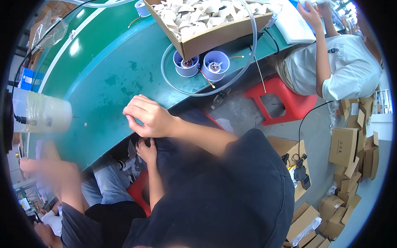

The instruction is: The person assembles small electronic components by hand, inserting internal parts into cylindrical housings.

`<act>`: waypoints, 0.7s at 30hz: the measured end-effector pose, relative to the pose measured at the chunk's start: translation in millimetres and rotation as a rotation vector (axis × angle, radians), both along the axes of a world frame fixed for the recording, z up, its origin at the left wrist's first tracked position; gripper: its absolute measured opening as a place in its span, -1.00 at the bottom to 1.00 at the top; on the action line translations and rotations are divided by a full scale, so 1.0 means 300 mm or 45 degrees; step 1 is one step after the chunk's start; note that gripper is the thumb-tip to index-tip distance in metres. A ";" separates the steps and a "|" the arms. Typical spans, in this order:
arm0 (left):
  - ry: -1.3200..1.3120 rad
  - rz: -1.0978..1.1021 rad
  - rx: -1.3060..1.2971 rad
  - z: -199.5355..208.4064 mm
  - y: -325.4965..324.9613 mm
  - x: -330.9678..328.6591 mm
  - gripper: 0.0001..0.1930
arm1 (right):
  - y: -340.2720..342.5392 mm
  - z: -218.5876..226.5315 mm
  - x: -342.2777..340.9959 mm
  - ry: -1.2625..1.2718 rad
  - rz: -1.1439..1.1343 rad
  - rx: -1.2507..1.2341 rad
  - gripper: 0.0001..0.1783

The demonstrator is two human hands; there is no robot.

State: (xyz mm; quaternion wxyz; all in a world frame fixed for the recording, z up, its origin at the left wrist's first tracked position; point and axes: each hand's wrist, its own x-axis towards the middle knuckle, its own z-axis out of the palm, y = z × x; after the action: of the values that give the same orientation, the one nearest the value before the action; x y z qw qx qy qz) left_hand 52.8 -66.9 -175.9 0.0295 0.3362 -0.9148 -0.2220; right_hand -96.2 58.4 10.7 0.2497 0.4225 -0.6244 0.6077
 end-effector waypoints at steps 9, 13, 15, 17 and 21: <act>-0.068 0.045 0.012 -0.011 -0.006 -0.015 -0.51 | 0.005 -0.011 -0.001 0.017 0.015 -0.006 -0.83; -0.109 0.045 0.019 -0.016 -0.008 -0.016 -0.47 | 0.006 -0.014 -0.005 0.020 0.015 -0.012 -0.83; -0.132 0.071 -0.002 -0.018 -0.006 -0.018 -0.48 | 0.007 -0.016 -0.005 0.023 0.017 -0.016 -0.82; -0.143 0.087 -0.012 -0.016 -0.003 -0.020 -0.48 | 0.008 -0.016 -0.004 0.021 0.021 -0.012 -0.82; -0.129 0.066 -0.014 -0.003 0.006 -0.023 -0.49 | 0.008 -0.018 -0.004 0.021 0.034 -0.003 -0.82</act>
State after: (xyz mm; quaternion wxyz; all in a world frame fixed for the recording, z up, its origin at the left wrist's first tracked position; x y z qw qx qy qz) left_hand 46.0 -65.2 -176.8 -0.0091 0.3705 -0.9073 -0.1987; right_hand -97.3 60.9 5.2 0.2471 0.4355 -0.6159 0.6083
